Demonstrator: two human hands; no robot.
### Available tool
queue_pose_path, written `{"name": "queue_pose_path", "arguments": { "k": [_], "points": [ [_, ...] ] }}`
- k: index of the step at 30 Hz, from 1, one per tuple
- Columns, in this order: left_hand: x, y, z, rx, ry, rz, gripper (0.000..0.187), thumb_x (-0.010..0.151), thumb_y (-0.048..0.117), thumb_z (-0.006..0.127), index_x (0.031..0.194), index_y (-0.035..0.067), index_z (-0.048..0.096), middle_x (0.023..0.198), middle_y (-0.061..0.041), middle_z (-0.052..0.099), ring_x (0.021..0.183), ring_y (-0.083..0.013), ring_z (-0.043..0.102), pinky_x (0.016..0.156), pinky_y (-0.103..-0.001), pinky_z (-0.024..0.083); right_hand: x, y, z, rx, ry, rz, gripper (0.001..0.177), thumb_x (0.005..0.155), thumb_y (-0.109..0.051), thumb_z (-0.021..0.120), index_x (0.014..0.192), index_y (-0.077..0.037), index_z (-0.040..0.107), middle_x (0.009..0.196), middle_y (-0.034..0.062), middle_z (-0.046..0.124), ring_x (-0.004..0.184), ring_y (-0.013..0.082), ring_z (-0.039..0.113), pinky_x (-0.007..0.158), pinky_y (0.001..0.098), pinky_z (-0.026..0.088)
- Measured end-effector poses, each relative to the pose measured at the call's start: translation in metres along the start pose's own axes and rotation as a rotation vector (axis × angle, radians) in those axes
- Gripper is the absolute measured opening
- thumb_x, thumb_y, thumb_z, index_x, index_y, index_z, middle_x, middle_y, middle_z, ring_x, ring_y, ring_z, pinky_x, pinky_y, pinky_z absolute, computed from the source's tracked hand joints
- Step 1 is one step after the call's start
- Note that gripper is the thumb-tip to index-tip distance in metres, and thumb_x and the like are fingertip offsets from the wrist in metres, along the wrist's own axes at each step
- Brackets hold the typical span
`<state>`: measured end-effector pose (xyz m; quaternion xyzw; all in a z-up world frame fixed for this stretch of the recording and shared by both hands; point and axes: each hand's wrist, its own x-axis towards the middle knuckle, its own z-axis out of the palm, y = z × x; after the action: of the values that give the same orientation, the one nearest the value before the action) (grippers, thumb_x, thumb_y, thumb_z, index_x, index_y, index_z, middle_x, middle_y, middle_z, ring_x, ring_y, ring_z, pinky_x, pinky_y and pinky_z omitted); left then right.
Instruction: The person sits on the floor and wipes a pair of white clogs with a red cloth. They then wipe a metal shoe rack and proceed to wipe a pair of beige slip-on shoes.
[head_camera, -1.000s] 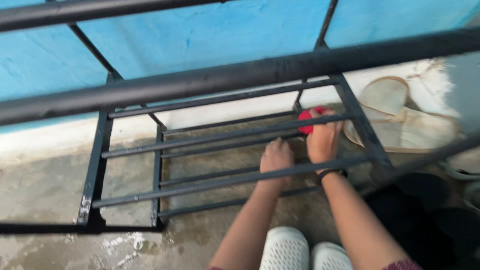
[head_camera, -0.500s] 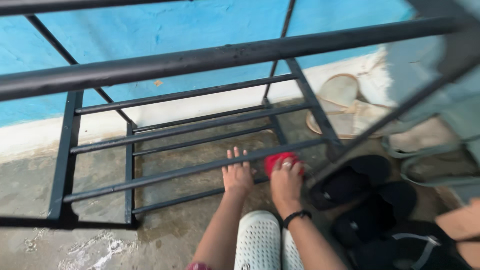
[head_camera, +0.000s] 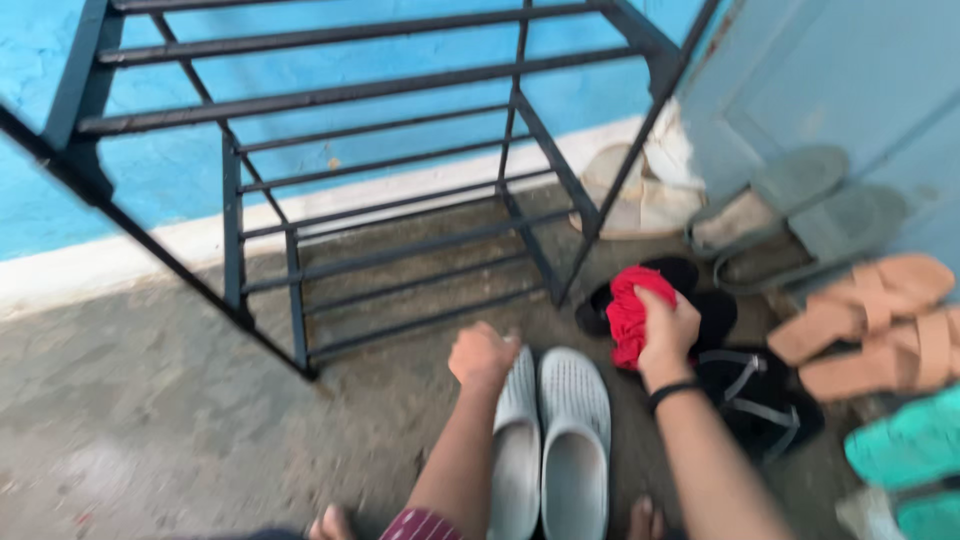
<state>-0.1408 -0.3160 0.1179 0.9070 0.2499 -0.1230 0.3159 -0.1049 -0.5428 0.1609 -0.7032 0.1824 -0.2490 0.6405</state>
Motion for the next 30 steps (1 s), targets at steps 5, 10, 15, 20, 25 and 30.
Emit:
{"name": "queue_pose_path", "arguments": {
  "k": [5, 10, 15, 20, 25, 30],
  "points": [
    [-0.053, -0.028, 0.058, 0.183, -0.226, -0.109, 0.052, 0.078, 0.029, 0.085, 0.127, 0.013, 0.074, 0.135, -0.011, 0.069, 0.127, -0.0275, 0.067, 0.1, -0.039, 0.058, 0.02, 0.079, -0.065, 0.506, -0.085, 0.361, 0.033, 0.065, 0.009, 0.065, 0.092, -0.005, 0.074, 0.089, 0.0069, 0.074, 0.079, 0.0238, 0.073, 0.071, 0.0362, 0.059],
    [-0.109, -0.026, 0.071, 0.007, -0.46, -0.278, 0.09, 0.07, 0.044, 0.094, 0.146, 0.018, 0.054, 0.149, -0.013, 0.053, 0.137, -0.03, 0.055, 0.109, -0.042, 0.052, -0.011, 0.165, -0.104, -0.321, -0.364, 0.48, 0.011, 0.063, 0.001, 0.067, 0.073, 0.007, 0.066, 0.07, 0.0133, 0.066, 0.061, 0.0286, 0.063, 0.056, 0.0425, 0.047],
    [-0.115, -0.047, 0.116, 0.014, -0.195, 0.026, 0.087, 0.074, 0.037, 0.09, 0.144, 0.015, 0.045, 0.146, -0.019, 0.047, 0.129, -0.037, 0.054, 0.103, -0.044, 0.052, -0.063, 0.179, -0.107, -0.21, -0.595, 0.59, 0.01, 0.064, 0.0, 0.061, 0.071, -0.002, 0.068, 0.065, 0.0063, 0.064, 0.058, 0.0205, 0.06, 0.055, 0.0353, 0.046],
    [-0.099, -0.069, 0.122, -0.168, 0.11, 0.019, 0.048, 0.083, 0.035, 0.077, 0.12, 0.009, 0.061, 0.131, -0.017, 0.059, 0.111, -0.0388, 0.064, 0.093, -0.051, 0.054, -0.073, 0.141, -0.062, -0.028, -0.504, 0.614, 0.023, 0.065, 0.003, 0.057, 0.082, -0.003, 0.07, 0.072, 0.003, 0.064, 0.064, 0.0169, 0.06, 0.059, 0.0316, 0.048],
    [-0.089, -0.105, 0.059, -0.102, 0.337, -0.16, 0.039, 0.083, 0.031, 0.072, 0.116, 0.013, 0.064, 0.122, -0.014, 0.064, 0.109, -0.0366, 0.066, 0.09, -0.051, 0.055, -0.107, 0.112, 0.025, -0.086, -0.85, 0.435, 0.04, 0.064, 0.004, 0.057, 0.1, 0.0, 0.075, 0.083, 0.0068, 0.07, 0.075, 0.0192, 0.065, 0.066, 0.0306, 0.051],
    [-0.074, -0.165, 0.013, -0.05, 0.403, -0.2, 0.04, 0.085, 0.035, 0.07, 0.119, 0.014, 0.063, 0.124, -0.014, 0.063, 0.109, -0.038, 0.066, 0.087, -0.053, 0.056, -0.166, 0.098, 0.094, -0.015, -0.935, 0.411, 0.05, 0.065, 0.005, 0.057, 0.111, -0.002, 0.073, 0.093, 0.0068, 0.073, 0.085, 0.0201, 0.069, 0.074, 0.0305, 0.055]
  ]
}}
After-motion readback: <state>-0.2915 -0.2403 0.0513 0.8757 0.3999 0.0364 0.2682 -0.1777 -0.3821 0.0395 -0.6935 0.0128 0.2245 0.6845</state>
